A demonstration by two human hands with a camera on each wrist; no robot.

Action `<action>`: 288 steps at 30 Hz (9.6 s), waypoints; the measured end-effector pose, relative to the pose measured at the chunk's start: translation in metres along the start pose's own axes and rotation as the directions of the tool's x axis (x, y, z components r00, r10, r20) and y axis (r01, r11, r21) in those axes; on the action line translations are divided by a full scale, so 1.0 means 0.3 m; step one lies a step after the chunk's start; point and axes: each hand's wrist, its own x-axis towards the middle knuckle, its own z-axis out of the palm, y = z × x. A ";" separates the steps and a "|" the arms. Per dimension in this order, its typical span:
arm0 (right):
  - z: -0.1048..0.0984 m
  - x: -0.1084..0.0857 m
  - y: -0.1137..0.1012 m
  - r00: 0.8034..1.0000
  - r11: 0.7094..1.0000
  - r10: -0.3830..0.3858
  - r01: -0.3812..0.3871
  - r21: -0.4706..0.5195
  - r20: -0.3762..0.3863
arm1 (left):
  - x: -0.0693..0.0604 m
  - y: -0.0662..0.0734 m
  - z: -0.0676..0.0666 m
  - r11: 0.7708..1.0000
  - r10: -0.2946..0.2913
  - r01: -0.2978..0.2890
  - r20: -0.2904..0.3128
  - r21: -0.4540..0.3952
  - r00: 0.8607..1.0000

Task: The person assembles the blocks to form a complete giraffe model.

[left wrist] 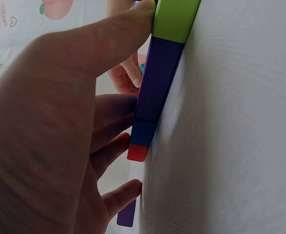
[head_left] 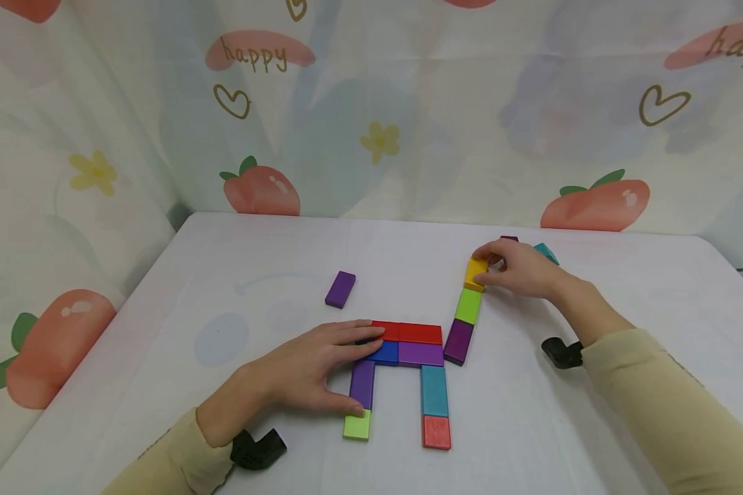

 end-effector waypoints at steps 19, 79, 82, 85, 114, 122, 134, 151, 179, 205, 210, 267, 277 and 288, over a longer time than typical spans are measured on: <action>0.005 -0.010 0.003 1.000 1.000 -0.025 0.025 -0.002 0.005 | 0.001 0.005 -0.006 1.000 0.004 -0.004 -0.001 -0.003 1.000; -0.113 0.022 0.181 0.995 0.994 0.096 -0.095 -0.063 0.027 | 0.002 0.000 -0.007 1.000 -0.001 0.001 0.019 -0.009 1.000; -0.106 0.027 0.185 0.994 0.992 0.105 -0.103 -0.076 0.024 | 0.003 0.001 -0.008 1.000 0.009 -0.009 0.013 -0.007 1.000; -0.103 0.028 0.184 0.994 0.991 0.106 -0.105 -0.082 0.006 | 0.003 0.001 -0.008 1.000 0.015 -0.015 0.008 -0.008 1.000; -0.066 0.061 0.098 0.997 0.995 0.075 -0.077 -0.060 -0.035 | 0.002 0.002 -0.008 1.000 0.013 -0.013 0.006 -0.006 1.000; -0.057 0.069 0.106 0.995 0.994 0.093 -0.095 -0.058 -0.022 | 0.002 -0.001 -0.006 1.000 0.026 -0.026 -0.006 -0.004 1.000; -0.053 0.063 0.099 0.996 0.993 0.091 -0.091 -0.073 -0.010 | 0.002 -0.002 -0.004 1.000 0.028 -0.028 -0.007 0.000 1.000; -0.132 -0.041 0.160 0.994 0.998 0.018 -0.025 -0.065 -0.111 | 0.002 -0.003 -0.004 0.999 0.038 -0.038 -0.015 0.006 0.999; -0.139 -0.131 0.205 0.996 0.992 -0.056 0.047 -0.116 -0.073 | 0.002 -0.004 0.000 0.999 0.032 -0.032 -0.015 -0.004 0.999; -0.129 -0.105 0.187 0.994 0.995 -0.026 0.016 -0.098 -0.107 | 0.001 -0.007 -0.002 1.000 0.028 -0.028 -0.013 -0.004 1.000; -0.140 -0.027 0.160 0.986 0.997 0.037 -0.047 -0.061 -0.163 | 0.000 -0.006 -0.003 1.000 0.029 -0.029 -0.012 -0.008 1.000; -0.153 0.047 0.210 0.981 0.987 0.157 -0.160 -0.015 -0.117 | 0.005 0.007 -0.011 1.000 -0.015 0.015 0.022 0.001 1.000; -0.194 -0.046 0.280 0.996 0.998 0.043 -0.047 -0.046 -0.077 | 0.004 0.005 -0.009 1.000 -0.005 0.005 0.011 0.004 1.000; -0.196 -0.078 0.282 0.995 0.994 0.098 -0.099 -0.043 -0.021 | 0.003 0.002 -0.006 1.000 -0.001 0.001 0.011 -0.006 1.000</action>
